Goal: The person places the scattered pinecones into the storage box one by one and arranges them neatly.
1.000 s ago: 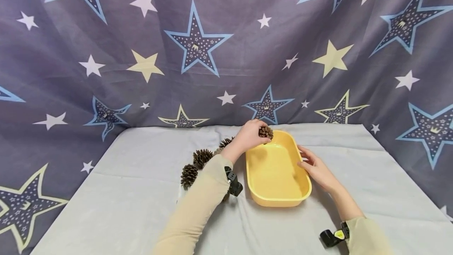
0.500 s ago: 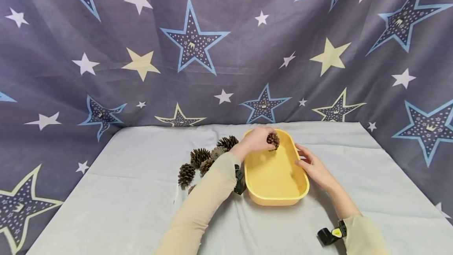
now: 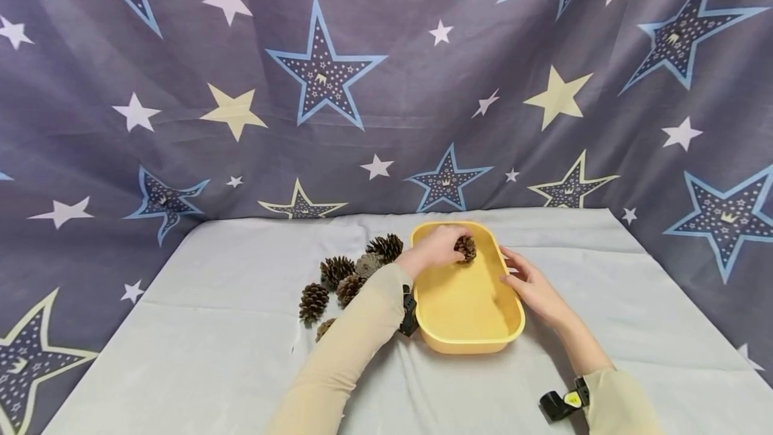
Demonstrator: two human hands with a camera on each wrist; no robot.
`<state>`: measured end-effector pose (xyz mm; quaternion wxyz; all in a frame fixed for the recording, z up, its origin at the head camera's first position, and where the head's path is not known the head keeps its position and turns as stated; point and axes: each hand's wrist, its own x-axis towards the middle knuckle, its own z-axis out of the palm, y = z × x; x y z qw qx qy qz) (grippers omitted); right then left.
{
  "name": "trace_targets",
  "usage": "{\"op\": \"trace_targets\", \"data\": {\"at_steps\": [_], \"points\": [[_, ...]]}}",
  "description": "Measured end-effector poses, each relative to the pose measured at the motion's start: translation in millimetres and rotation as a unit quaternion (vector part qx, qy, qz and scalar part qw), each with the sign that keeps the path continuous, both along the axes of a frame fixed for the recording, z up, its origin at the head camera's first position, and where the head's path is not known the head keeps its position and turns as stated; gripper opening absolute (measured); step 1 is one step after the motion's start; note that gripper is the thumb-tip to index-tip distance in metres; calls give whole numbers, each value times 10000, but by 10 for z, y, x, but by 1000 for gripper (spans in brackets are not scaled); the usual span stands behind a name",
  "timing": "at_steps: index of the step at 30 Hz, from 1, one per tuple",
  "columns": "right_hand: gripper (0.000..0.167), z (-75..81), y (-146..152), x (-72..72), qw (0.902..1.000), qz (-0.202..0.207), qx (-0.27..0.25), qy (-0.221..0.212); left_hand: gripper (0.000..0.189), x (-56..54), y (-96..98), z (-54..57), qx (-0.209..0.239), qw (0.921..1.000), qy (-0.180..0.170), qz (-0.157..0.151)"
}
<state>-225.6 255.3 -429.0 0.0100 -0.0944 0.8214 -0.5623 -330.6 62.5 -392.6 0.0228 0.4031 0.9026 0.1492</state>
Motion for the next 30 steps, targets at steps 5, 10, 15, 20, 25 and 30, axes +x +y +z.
{"op": "trace_targets", "data": {"at_steps": [5, 10, 15, 20, 25, 30], "points": [[58, 10, -1, 4, 9999, -13, 91, 52, 46, -11, 21, -11, -186, 9998, -4, 66], [58, 5, -4, -10, 9999, -38, 148, 74, 51, -10, 35, -22, -213, 9995, -158, 180], [58, -10, -1, -18, 10000, -27, 37, 12, 56, -18, 42, -41, -278, 9990, -240, 268], [58, -22, 8, -13, 10000, -26, 42, -10, 58, -27, 50, -64, -245, 9988, -315, 277], [58, -20, 8, -9, 9999, -70, 72, -33, 60, -27, 40, -53, -260, 9990, -248, 262], [59, -5, 17, -6, 9999, -78, 84, -20, 57, -6, 6, 21, -109, 9999, -7, 124]]}}
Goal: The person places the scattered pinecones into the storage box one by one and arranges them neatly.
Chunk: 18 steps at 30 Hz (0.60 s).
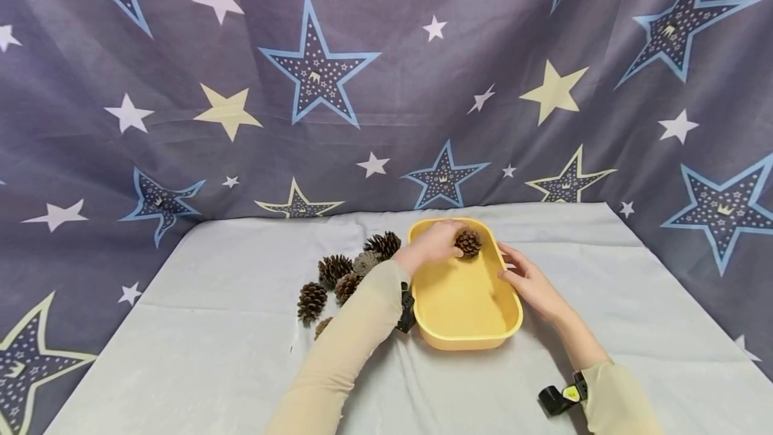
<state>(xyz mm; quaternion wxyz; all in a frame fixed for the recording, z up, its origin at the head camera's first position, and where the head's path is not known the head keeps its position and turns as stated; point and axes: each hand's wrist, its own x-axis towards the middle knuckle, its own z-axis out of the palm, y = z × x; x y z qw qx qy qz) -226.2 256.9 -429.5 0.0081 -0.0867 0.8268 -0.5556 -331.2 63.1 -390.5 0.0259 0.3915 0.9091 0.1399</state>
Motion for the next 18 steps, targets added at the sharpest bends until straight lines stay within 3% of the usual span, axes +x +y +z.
{"op": "trace_targets", "data": {"at_steps": [11, 18], "points": [[59, 23, -15, 33, 10000, 57, -57, 4, 47, 31, -280, 193, 12, 9988, 397, 300], [59, 19, -6, 14, 9999, 76, -73, -12, 40, 18, -552, 336, 254, 9984, 206, 463]]}}
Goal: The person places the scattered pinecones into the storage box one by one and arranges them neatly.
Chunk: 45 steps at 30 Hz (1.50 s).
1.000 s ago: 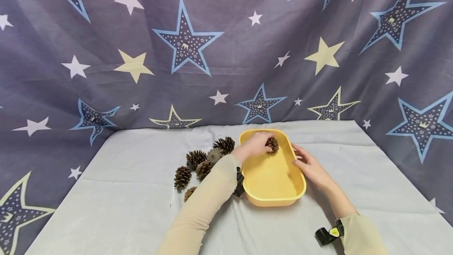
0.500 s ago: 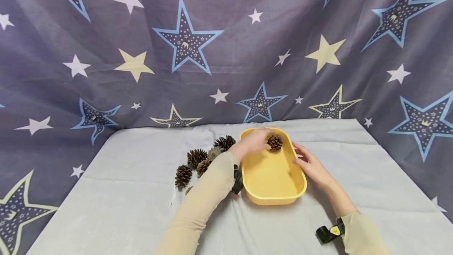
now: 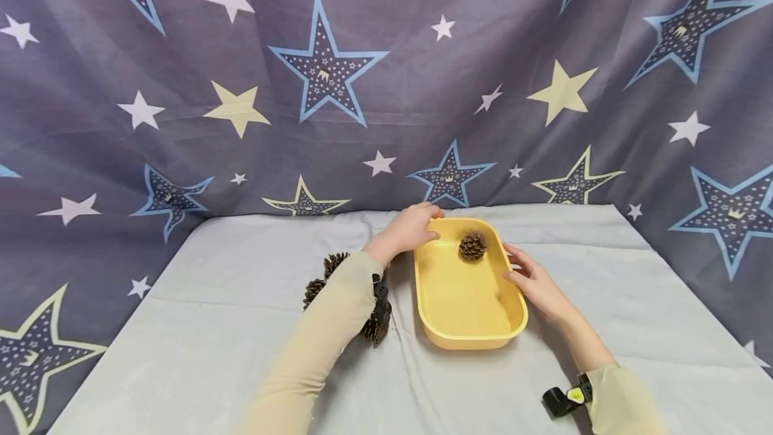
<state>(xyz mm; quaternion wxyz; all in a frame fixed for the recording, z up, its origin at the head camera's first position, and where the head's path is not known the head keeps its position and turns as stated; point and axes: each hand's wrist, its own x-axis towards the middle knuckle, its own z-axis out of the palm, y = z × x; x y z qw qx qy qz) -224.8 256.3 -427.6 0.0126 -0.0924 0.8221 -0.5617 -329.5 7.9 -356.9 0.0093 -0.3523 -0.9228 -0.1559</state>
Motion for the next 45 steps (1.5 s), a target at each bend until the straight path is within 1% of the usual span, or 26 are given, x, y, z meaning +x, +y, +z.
{"op": "trace_targets", "data": {"at_steps": [4, 7, 11, 17, 22, 26, 29, 33, 36, 39, 42, 45], "points": [[59, 4, 8, -12, 10000, -12, -6, -19, 39, -19, -143, 43, 0, 9998, 10, 187], [58, 10, 6, -13, 10000, -17, 64, 1, 39, -32, -251, 45, -7, 9995, 3, 303], [58, 17, -2, -1, 9999, -29, 97, -2, 38, -42, -383, 20, 91, 9991, -118, 389], [58, 13, -9, 14, 10000, -39, 32, -25, 38, -32, -562, -9, 213, 9983, -202, 513], [59, 14, -6, 14, 10000, -50, 52, -29, 41, -51, -685, -42, 222, 9977, -274, 581], [59, 15, -8, 13, 10000, -20, 30, 17, 43, -57, -769, -81, 195, 9969, -418, 644], [59, 14, -11, 18, 10000, -22, 3, 34, 44, -55, -827, -97, 319, 9953, -606, 680], [59, 16, -11, 30, 10000, -22, -52, 32, 44, -64, -884, -96, 440, 9938, -733, 714], [60, 18, -6, 35, 9999, -16, -115, 6, 44, -78, -921, -90, 313, 9948, -695, 681], [60, 18, -4, 32, 9999, -17, -160, -14, 47, -81, -963, -88, 76, 9949, -768, 643], [60, 11, -4, 23, 9999, 2, -171, -26, 50, -71, -1002, -89, -93, 9932, -994, 597], [59, 2, -9, 16, 9999, 16, -154, -46, 53, -57, -1036, -106, -68, 9904, -1252, 588]]}}
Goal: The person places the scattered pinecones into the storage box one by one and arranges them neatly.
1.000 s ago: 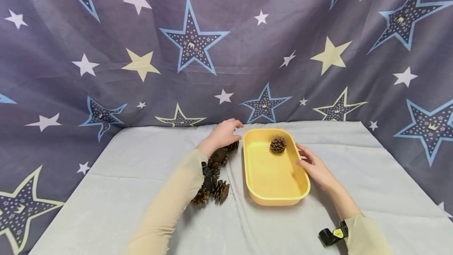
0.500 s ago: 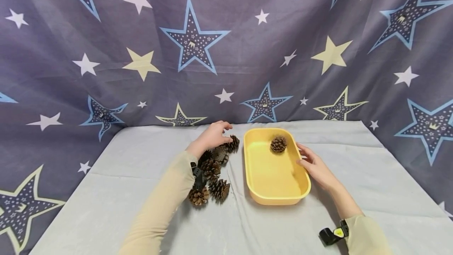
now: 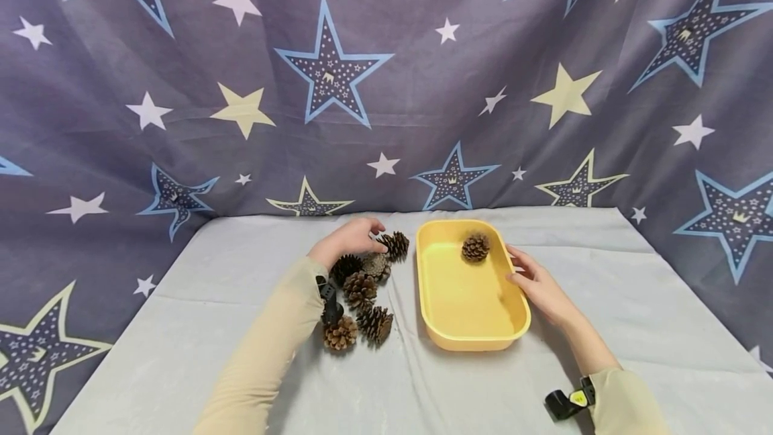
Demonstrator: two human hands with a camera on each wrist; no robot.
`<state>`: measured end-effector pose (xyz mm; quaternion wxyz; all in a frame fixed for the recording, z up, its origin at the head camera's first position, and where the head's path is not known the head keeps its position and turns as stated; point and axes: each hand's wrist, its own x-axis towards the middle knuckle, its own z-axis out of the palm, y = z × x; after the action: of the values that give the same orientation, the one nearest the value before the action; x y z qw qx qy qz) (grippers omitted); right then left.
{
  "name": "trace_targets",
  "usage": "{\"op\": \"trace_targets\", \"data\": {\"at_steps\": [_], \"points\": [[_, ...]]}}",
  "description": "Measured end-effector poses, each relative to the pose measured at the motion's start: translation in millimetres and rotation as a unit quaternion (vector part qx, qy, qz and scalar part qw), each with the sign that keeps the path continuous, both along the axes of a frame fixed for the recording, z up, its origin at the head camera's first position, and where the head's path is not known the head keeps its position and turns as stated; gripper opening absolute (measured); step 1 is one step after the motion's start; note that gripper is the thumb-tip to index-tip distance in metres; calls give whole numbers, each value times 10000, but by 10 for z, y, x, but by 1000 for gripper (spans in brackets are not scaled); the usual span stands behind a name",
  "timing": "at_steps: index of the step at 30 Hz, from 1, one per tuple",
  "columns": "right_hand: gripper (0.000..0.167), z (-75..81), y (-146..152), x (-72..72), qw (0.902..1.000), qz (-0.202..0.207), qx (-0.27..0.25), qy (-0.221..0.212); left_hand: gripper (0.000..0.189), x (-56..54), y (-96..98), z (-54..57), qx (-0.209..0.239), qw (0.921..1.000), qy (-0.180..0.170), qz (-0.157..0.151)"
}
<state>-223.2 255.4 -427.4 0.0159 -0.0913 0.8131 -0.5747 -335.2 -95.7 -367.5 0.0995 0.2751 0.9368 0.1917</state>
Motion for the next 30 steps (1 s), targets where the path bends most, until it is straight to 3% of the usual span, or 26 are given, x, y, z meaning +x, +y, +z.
{"op": "trace_targets", "data": {"at_steps": [10, 20, 26, 30], "points": [[58, -23, -15, 0, 10000, 6, -16, 26, 50, -31, -49, -102, 132, 9992, -329, 183], [59, -15, -7, 12, 10000, -4, -92, -38, 47, -51, 7, -82, -47, 9996, -280, 82], [58, -2, -6, 10, 10000, -5, -73, -26, 54, -49, 44, -69, -107, 9989, -413, 168], [58, -9, 6, 15, 10000, 1, -48, 11, 51, -67, 35, -88, 82, 9979, -586, 268]]}}
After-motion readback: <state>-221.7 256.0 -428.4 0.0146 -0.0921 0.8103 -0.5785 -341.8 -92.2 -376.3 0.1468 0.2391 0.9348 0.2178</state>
